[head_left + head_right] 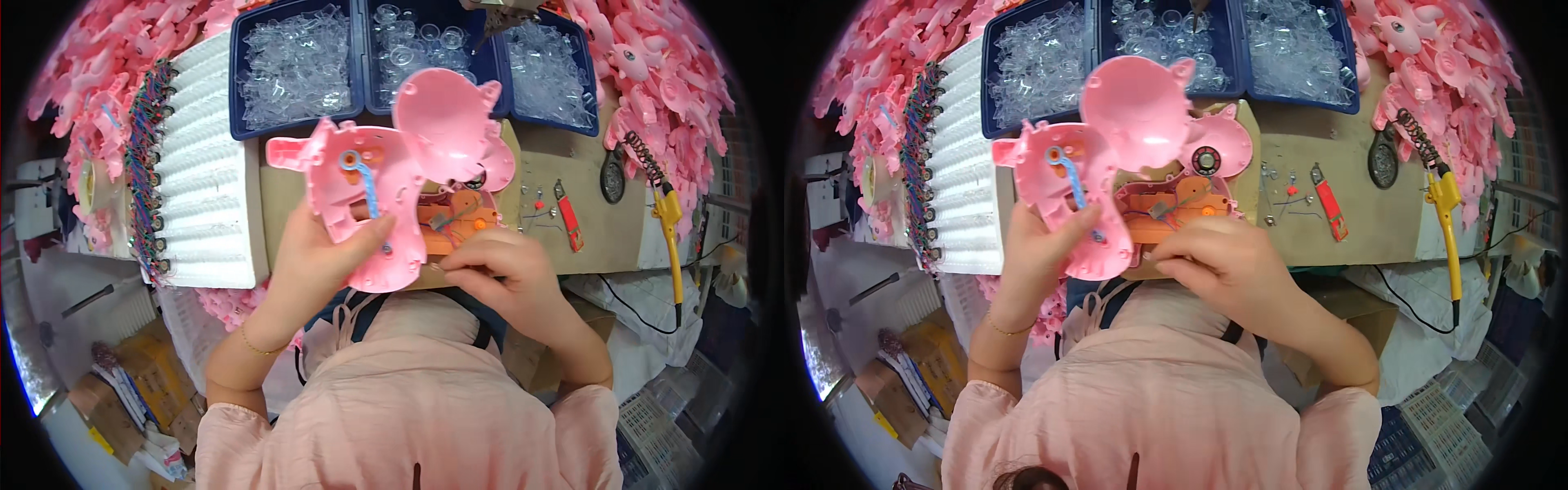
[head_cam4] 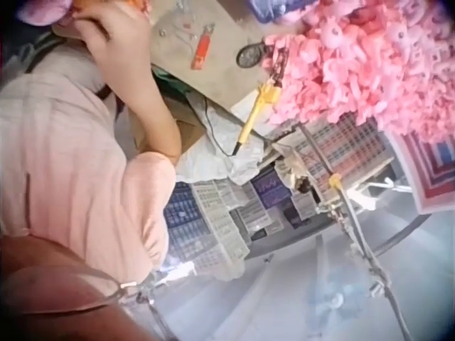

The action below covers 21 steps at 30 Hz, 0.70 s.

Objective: Assemble a toy pony by installing electronic components and gluing the shell components together.

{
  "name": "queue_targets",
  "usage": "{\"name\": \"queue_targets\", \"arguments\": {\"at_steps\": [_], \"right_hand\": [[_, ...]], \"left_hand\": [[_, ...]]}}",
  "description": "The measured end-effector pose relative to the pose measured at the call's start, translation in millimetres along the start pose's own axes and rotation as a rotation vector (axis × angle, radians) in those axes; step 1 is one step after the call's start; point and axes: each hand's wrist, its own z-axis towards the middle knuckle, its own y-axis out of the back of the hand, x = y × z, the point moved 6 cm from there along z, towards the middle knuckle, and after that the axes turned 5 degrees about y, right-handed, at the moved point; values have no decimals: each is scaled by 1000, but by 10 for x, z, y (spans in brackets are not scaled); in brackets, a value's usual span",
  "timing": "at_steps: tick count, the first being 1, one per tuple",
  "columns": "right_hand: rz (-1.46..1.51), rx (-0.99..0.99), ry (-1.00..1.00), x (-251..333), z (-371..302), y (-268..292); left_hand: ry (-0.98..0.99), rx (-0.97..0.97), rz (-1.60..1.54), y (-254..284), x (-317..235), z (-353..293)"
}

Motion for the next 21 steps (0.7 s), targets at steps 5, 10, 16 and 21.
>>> {"name": "queue_targets", "arguments": {"at_steps": [5,10,16,21], "right_hand": [[254,-266,-148,27,6,82],[-407,-397,111,285,178,59],[-483,-486,100,268,175,0],[-537,-546,90,261,156,-43]], "left_hand": [[-46,-66,203,-101,87,-53],[-152,-115,264,-209,138,-85],[-245,-184,74,-242,166,-102],[-215,-175,176,-218,175,-110]]}}
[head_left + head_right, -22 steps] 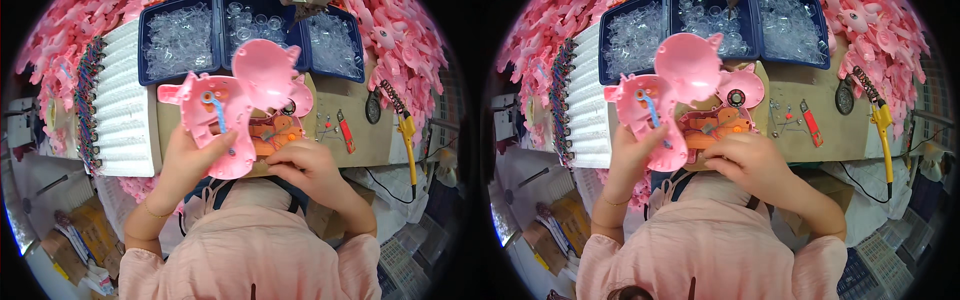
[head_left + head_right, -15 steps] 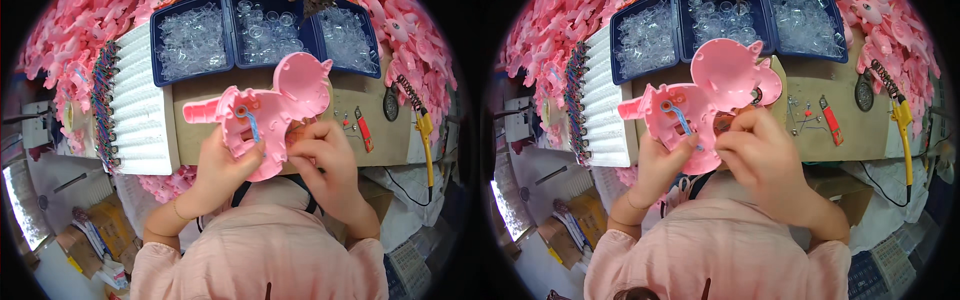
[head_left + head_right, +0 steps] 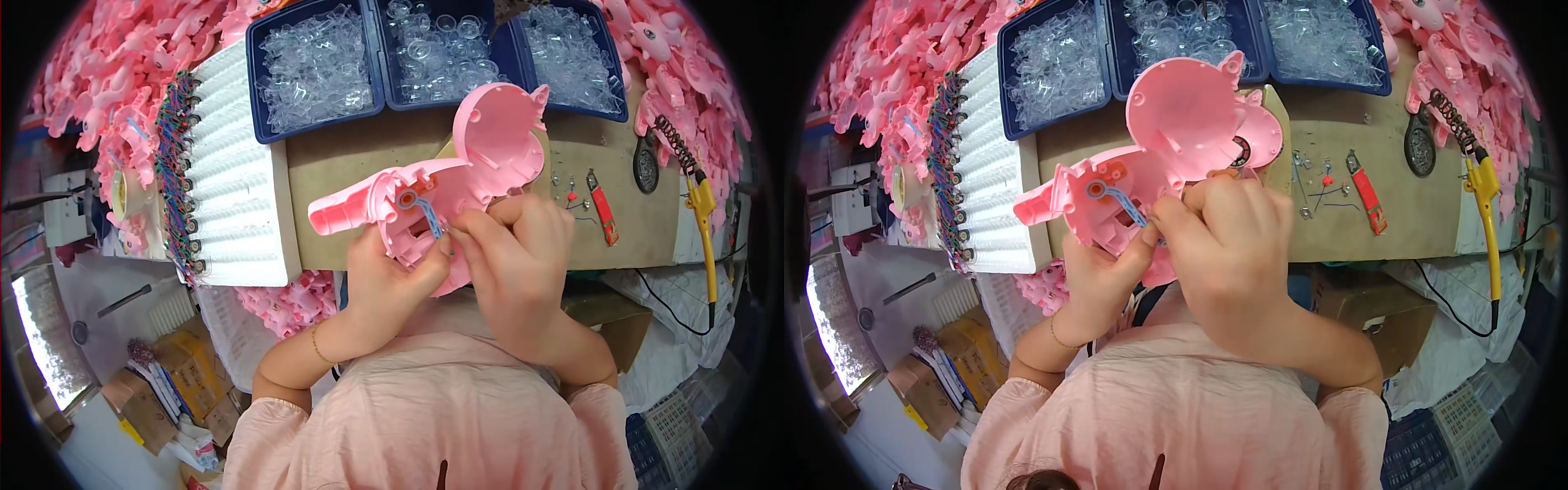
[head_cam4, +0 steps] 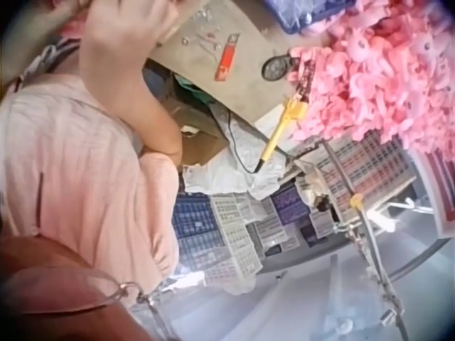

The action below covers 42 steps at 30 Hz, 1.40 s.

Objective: Assemble a toy pony by installing electronic components and gluing the shell components together.

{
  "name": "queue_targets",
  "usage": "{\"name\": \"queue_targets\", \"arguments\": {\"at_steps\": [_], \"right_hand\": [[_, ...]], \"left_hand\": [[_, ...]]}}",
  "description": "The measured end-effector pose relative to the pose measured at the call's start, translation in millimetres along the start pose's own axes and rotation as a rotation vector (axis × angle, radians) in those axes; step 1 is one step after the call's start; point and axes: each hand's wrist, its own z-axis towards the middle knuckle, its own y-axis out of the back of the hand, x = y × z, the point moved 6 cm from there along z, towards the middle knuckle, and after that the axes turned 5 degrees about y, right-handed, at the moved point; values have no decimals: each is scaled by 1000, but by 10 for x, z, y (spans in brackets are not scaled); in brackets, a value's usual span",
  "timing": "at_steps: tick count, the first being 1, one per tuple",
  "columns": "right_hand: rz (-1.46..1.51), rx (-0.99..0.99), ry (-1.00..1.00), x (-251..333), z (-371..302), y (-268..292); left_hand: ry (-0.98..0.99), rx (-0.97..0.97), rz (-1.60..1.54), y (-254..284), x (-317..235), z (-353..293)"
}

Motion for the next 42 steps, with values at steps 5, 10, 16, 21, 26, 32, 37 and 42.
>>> {"name": "queue_targets", "arguments": {"at_steps": [5,10,16,21,26,32,37,42], "right_hand": [[68,33,-15,-16,32,-20],[36,-44,-42,2,22,24],[21,-21,-16,-8,8,13],[37,13,-6,-52,23,29],[-3,59,5,-6,21,14],[-15,83,-26,-33,-13,27],[332,59,-226,-342,186,504],[624,936,-315,-403,642,277]], "left_hand": [[-10,-33,-34,-3,47,0],[-44,-43,-24,3,68,-13],[-85,-40,-28,2,50,-24],[-177,-32,161,-7,1,-9],[-235,-93,125,-19,-19,-47],[-246,2,195,-36,-61,-6],[-231,233,392,73,-314,169],[-828,172,980,-129,-971,44]]}}
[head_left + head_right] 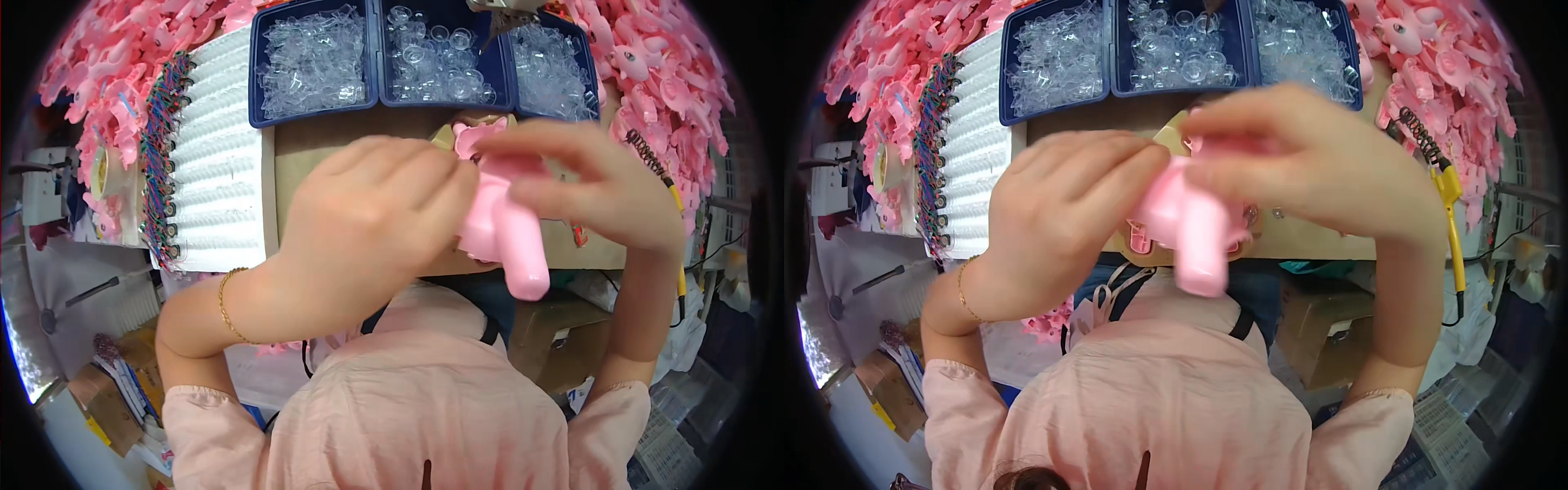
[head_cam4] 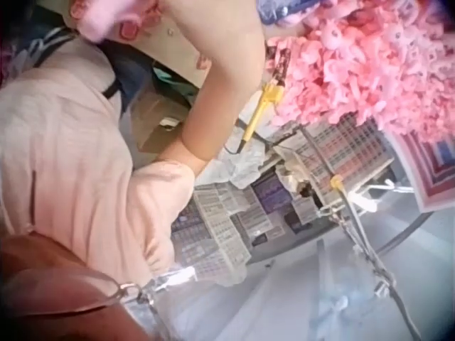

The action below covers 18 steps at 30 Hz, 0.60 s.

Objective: Assemble a toy pony by installing electronic components and gluing the shell components together.

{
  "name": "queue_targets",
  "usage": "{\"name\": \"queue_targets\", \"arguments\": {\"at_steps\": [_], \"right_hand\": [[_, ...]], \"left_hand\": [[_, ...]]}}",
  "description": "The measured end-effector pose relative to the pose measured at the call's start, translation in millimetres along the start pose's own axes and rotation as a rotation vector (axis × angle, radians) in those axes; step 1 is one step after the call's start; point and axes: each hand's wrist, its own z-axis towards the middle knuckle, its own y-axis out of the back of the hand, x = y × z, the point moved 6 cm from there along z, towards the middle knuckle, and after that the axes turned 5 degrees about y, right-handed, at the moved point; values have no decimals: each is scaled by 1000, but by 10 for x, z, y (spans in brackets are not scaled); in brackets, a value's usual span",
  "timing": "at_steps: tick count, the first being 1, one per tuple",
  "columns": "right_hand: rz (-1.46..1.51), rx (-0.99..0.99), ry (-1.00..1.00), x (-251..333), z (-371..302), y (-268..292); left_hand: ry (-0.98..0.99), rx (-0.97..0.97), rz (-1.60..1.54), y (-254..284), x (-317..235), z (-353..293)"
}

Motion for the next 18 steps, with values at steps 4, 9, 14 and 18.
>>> {"name": "queue_targets", "arguments": {"at_steps": [4,9,14,18], "right_hand": [[-339,78,-65,36,143,-279],[175,82,-328,-105,110,-262],[382,69,-316,-244,77,-275],[343,83,-287,-289,106,-253]], "left_hand": [[-282,-172,335,-152,-223,-61],[-203,-526,157,-229,95,-562],[-179,-232,-88,-641,191,-495],[-212,-180,28,-642,128,-534]]}}
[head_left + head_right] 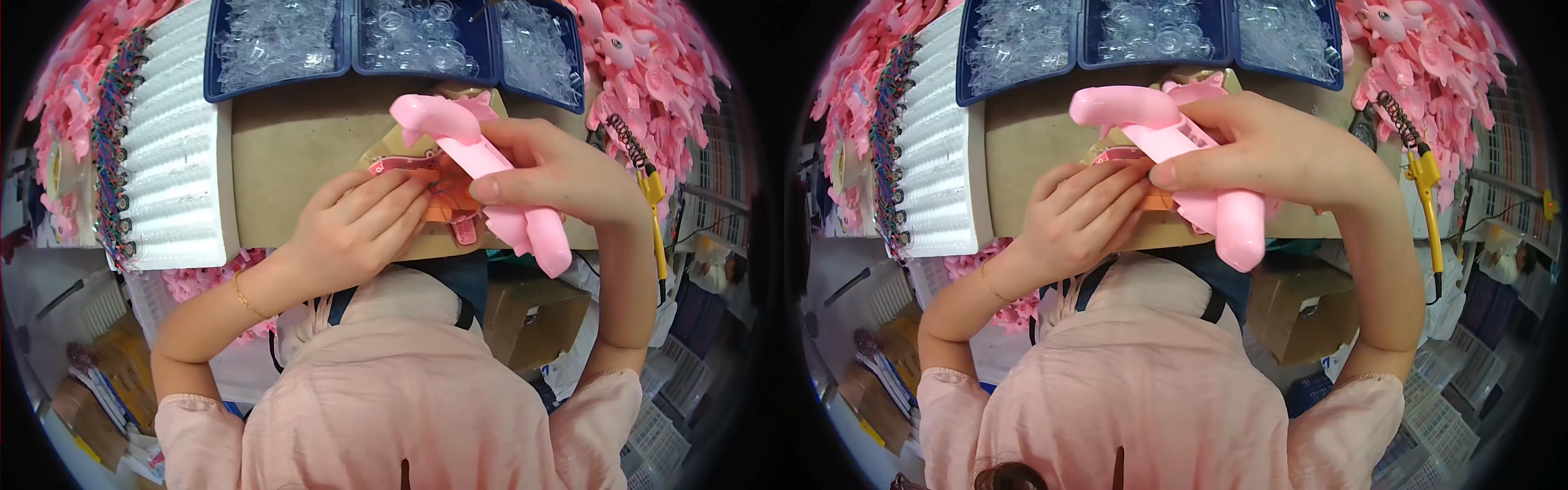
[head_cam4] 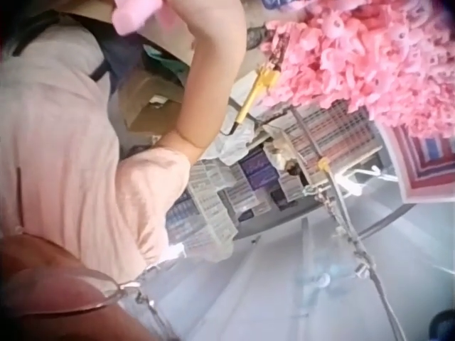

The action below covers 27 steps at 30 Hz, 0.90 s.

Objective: Assemble a toy pony by installing electronic components and gluing the shell components together.

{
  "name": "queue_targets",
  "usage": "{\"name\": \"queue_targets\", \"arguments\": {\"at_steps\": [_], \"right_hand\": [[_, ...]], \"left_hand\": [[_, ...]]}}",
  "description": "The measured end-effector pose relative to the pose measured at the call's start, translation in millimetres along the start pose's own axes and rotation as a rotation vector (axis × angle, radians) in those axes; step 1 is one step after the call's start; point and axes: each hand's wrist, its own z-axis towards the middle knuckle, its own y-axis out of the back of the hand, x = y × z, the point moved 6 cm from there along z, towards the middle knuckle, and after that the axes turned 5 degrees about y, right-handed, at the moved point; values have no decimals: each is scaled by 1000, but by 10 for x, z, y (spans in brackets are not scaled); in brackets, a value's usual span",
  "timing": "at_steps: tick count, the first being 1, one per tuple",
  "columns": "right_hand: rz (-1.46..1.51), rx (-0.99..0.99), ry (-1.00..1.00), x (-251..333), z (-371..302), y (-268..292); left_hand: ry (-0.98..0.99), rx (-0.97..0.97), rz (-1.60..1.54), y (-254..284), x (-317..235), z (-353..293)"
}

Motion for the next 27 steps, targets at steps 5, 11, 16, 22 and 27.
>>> {"name": "queue_targets", "arguments": {"at_steps": [5,11,16,22,27], "right_hand": [[-108,2,-80,-72,43,44],[-202,48,-116,-46,76,78],[-208,84,-82,-57,138,80],[-182,82,-106,-151,152,129],[-268,2,-78,-119,147,130]], "left_hand": [[-139,365,394,-22,-267,2],[-356,663,729,-109,-483,47],[-388,682,782,-112,-504,13],[-272,647,898,-274,-599,26],[-352,771,950,-256,-607,35]]}}
